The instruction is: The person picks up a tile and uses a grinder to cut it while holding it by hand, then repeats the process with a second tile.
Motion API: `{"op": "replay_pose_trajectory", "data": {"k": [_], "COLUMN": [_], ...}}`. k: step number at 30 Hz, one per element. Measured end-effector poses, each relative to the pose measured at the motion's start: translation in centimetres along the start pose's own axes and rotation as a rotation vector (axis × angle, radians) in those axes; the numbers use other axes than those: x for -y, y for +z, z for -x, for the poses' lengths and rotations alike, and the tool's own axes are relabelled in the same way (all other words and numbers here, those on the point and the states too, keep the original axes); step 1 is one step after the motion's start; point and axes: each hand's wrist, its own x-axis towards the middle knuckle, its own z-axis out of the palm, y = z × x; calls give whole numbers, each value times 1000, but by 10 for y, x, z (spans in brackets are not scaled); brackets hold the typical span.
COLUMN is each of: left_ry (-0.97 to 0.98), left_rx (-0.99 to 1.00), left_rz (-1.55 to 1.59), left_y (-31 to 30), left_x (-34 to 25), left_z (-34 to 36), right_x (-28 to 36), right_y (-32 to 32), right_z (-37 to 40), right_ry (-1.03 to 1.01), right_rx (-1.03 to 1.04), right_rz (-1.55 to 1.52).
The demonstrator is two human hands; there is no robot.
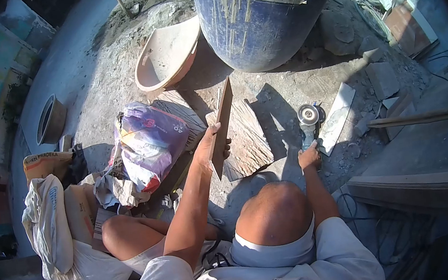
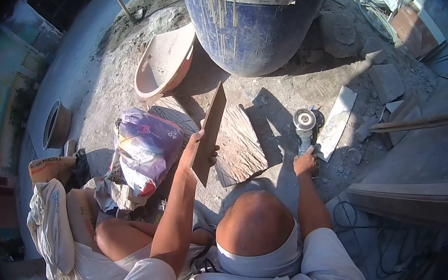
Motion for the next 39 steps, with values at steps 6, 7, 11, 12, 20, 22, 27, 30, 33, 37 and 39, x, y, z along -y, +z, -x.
{"op": "replay_pose_trajectory", "data": {"k": [6, 7, 11, 12, 20, 22, 27, 30, 33, 37, 39], "left_ry": [29, 36, 27, 11, -88, -58, 23, 117, 228, 188, 266], "left_rx": [31, 63, 137, 146, 24, 39, -51, -102, -134, -92, -149], "left_rz": [161, 211, 332, 359, 332, 313, 158, 91, 8, 15, -107], "left_y": [1, 2, 2, 2, 10, 11, 16, 26, 26, 30, 31], "left_x": [-6, -8, -14, -16, -28, -28, -23, -25, -20, -31, -30], "left_z": [16, 17, 18, 18, 23, 26, 31, 40, 18, 4, -6], "right_x": [6, 8, 4, 3, 4, 3, 13, 57, 124, 224, 272], "right_y": [-6, -5, 1, 3, -8, -9, -18, -69, -121, -167, -160], "right_z": [7, 9, 12, 9, 16, 17, 26, 45, 65, 74, 59], "right_ry": [43, 35, 15, 9, -16, -48, -233, -479, -548, -454, -408], "right_rx": [75, 70, 35, 43, 89, 59, -247, -116, 536, 1119, 1252], "right_rz": [-6, -5, 9, -1, 31, 45, 101, -198, -724, -902, -893]}}
